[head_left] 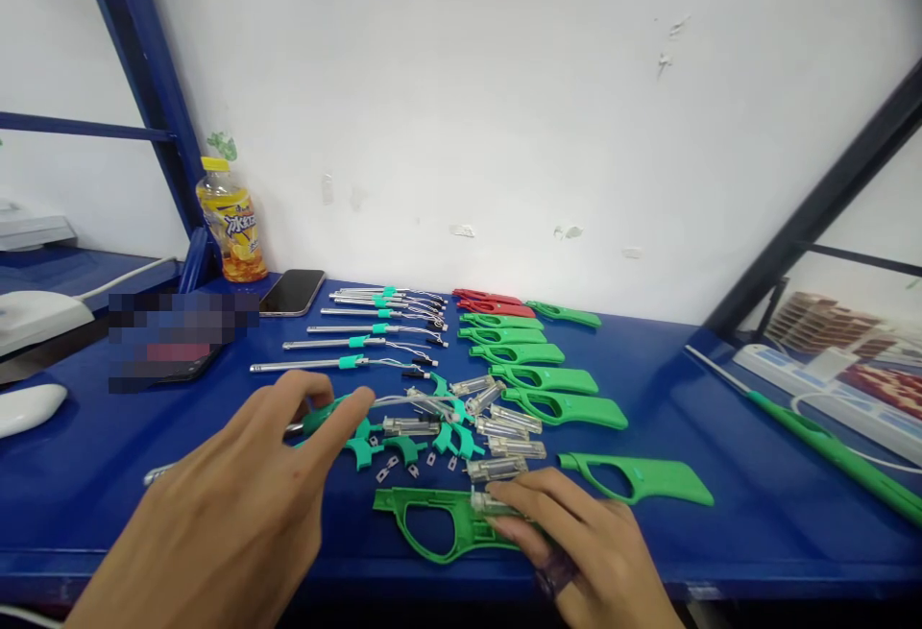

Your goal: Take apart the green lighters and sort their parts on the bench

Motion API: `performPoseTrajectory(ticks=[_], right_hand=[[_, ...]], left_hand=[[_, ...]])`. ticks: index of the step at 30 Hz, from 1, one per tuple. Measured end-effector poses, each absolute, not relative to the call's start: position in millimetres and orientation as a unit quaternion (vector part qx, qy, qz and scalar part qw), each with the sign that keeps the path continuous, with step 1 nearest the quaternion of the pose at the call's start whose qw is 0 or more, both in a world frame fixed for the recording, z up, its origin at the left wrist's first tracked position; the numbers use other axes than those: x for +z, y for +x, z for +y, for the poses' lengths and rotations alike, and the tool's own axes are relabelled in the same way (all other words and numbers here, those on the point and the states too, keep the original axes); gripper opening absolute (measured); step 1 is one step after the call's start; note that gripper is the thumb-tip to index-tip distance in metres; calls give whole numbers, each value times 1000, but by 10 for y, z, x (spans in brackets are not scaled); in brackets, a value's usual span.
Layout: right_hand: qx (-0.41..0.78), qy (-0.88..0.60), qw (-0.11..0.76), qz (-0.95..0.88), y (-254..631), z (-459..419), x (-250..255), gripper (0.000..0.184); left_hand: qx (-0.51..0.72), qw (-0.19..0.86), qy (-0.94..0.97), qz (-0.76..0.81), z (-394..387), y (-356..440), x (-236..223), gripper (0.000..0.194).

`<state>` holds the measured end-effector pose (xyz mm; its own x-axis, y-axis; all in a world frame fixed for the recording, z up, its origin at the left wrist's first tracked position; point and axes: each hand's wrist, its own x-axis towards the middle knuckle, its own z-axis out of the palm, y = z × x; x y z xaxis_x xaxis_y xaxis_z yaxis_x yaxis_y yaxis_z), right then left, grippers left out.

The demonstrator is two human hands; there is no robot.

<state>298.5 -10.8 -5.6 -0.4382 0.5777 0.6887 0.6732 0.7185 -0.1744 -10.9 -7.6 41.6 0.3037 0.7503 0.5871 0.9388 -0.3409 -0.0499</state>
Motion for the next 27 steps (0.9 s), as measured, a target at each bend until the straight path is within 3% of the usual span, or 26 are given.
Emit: performPoseTrajectory(ticks=[2,5,12,17,20,25,27], right_hand=[[-64,-368,375,-848,2997,-102,-78,28],[-60,-361,360,-858,3042,-72,-133,26],[-63,-328,339,-879,3126,29,-210,33],[-79,-325,353,-874,3107,35,-246,29],[-82,-327,363,-869,3089,28,-238,31],[-69,-327,365,-869,3082,27,-225,28],[-63,-328,363,-870,3084,26,-228,27]], left_hand=[[-262,279,-779,-497,-40,100,582,57],[-264,284,-770,-507,-24,547,833,60],[-225,90,-761,-602,51,1163,1371,55],[-218,65,-774,-591,416,578,1601,45],[-186,32,-806,-561,714,88,1633,30],[-130,1,-811,-571,1017,-523,1374,15],[-113,-19,-815,-569,1042,-654,1184,24]])
